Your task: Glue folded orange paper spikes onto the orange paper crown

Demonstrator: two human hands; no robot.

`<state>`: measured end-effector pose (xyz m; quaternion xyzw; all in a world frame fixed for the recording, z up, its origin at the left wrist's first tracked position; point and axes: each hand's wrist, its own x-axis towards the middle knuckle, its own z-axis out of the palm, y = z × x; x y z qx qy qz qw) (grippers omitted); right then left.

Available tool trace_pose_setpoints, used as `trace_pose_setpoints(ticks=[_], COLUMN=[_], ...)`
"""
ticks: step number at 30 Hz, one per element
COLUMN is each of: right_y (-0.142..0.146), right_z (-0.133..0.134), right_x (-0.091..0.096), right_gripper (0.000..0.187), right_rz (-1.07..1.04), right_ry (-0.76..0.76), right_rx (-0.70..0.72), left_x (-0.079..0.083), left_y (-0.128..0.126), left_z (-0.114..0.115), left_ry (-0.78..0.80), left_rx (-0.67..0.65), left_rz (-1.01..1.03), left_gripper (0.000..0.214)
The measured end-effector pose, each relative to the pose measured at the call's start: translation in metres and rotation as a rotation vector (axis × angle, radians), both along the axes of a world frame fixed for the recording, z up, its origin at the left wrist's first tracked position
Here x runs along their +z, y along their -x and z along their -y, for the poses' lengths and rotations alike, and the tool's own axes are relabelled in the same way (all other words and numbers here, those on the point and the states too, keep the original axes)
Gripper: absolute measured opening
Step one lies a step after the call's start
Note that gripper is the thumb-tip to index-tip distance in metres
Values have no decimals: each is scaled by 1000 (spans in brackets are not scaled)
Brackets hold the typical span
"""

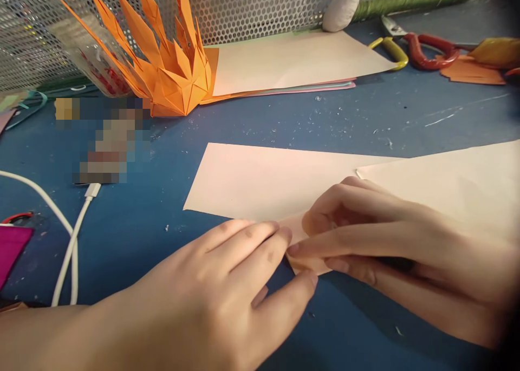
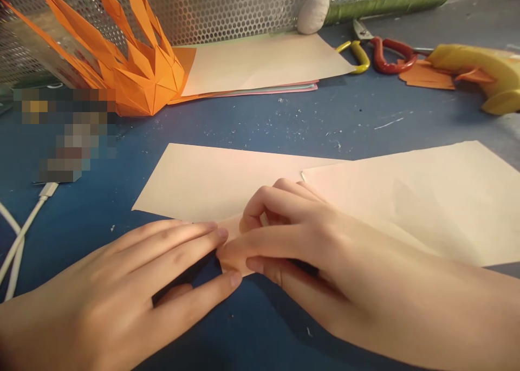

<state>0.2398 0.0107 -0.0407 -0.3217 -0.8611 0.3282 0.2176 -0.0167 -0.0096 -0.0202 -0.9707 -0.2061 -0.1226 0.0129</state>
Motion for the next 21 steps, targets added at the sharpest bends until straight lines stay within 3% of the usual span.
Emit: trace_pose_setpoints(ticks=[3, 7, 12, 18, 21], right_y=[-3, -3, 0, 2, 2], right_z=[-1, -2, 0, 1, 1], right_x=[-4, -7, -9, -10, -10], right_gripper=[26, 20, 19, 21, 18], right_rz=[48, 65, 54, 38, 50], right_ry=[-44, -74, -21, 47, 46], right_rx=[6, 22, -35, -97, -86], left_x=[0, 1, 2, 0, -6], left_y=[0, -1, 1, 2, 2], left_z=[-1, -1, 1, 1, 4], left_ry=[-11, 94, 178, 151, 61], left_rx=[-2, 48, 62, 74, 76], left_rz=[-9, -22, -34, -27, -24], left_gripper=[47, 45, 45, 46, 46])
